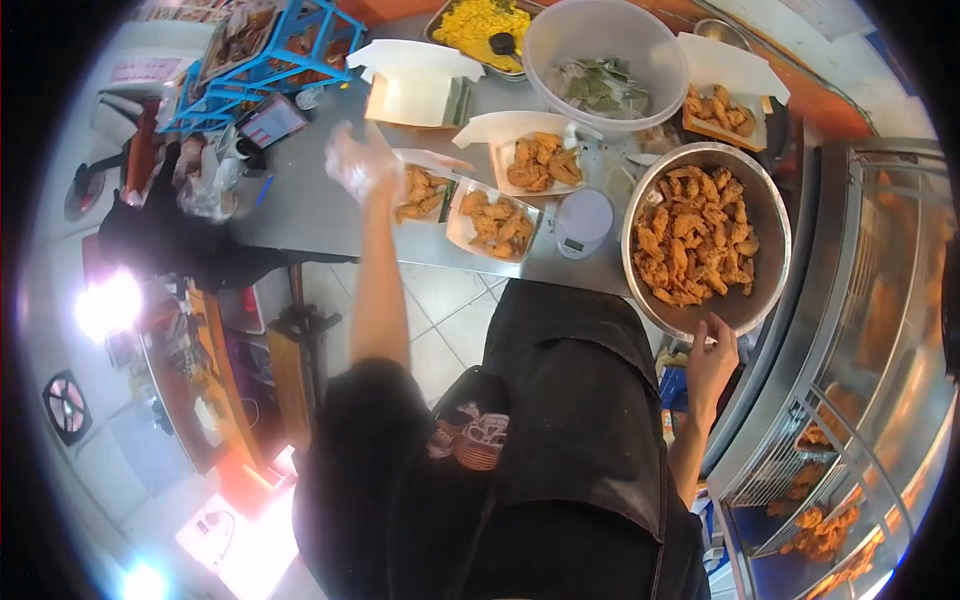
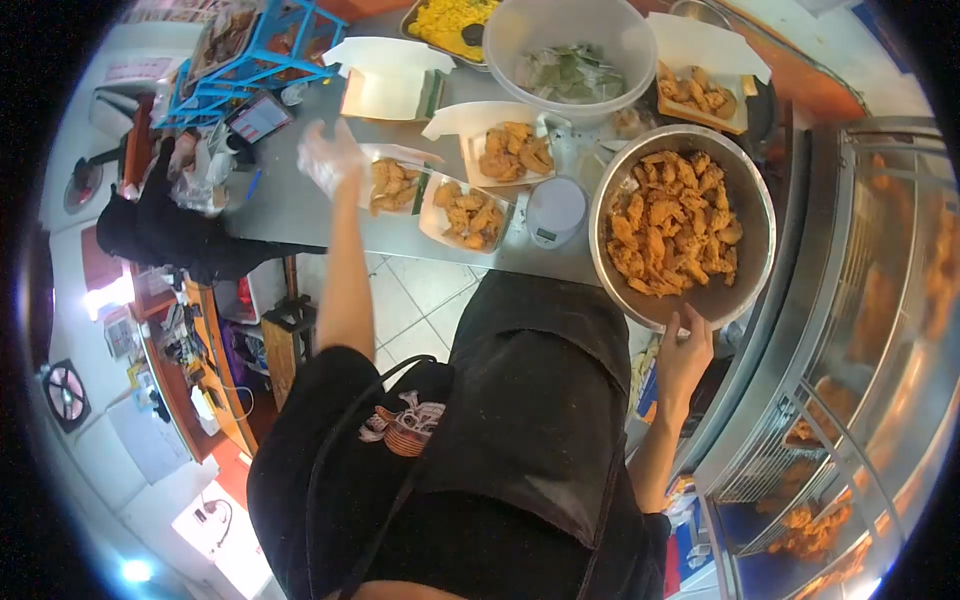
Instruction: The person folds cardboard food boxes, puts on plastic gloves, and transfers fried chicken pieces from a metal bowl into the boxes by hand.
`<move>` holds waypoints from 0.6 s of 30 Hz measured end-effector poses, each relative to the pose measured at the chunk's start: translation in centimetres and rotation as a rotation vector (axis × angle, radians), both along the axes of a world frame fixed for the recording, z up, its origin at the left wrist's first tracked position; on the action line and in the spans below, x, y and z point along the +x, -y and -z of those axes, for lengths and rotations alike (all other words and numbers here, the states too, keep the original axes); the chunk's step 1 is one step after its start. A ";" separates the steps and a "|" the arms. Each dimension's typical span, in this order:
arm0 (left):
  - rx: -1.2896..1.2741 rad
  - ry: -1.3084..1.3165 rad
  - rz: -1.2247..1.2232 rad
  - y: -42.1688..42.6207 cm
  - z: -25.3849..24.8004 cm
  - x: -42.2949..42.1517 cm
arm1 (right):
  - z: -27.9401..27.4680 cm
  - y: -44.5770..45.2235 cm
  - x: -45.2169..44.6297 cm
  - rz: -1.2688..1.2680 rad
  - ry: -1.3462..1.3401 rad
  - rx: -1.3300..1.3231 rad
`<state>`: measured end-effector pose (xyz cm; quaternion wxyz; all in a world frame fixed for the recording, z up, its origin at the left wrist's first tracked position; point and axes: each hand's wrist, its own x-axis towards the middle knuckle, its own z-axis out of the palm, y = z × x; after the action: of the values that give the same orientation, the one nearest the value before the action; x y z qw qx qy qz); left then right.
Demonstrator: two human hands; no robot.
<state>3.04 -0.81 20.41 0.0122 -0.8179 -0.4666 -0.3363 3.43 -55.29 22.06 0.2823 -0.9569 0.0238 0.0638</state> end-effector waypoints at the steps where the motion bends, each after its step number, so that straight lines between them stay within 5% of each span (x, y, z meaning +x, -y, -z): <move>1: -0.199 -0.166 -0.066 -1.9 -1.3 2.4 | -0.3 -0.2 0.1 -0.003 0.005 -0.007; 5: -0.511 -0.477 0.008 -15.2 5.1 5.8 | -1.1 -0.7 -0.3 0.051 0.027 -0.028; 7: -0.582 -0.776 0.392 -22.0 11.2 5.1 | -1.5 -1.5 -0.8 0.069 0.052 -0.018; 10: -0.645 -0.670 0.312 -25.7 14.8 4.2 | -1.5 -3.3 -1.4 0.139 0.058 -0.024; 14: -0.427 -0.599 0.435 -23.5 7.9 -0.1 | -1.3 -7.3 -1.4 0.091 0.117 0.002; 16: 0.094 -0.794 0.396 -20.0 2.8 -5.1 | -0.7 -10.2 -0.9 -0.073 0.168 0.136; 18: 0.005 -0.866 0.301 -18.8 1.0 -11.2 | 0.4 -13.5 -0.6 -0.218 -0.079 0.198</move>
<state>-8.19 18.02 19.38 0.1590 -0.9418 -0.2937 0.0375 2.86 -41.75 21.69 0.3654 -0.9181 -0.0756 0.1335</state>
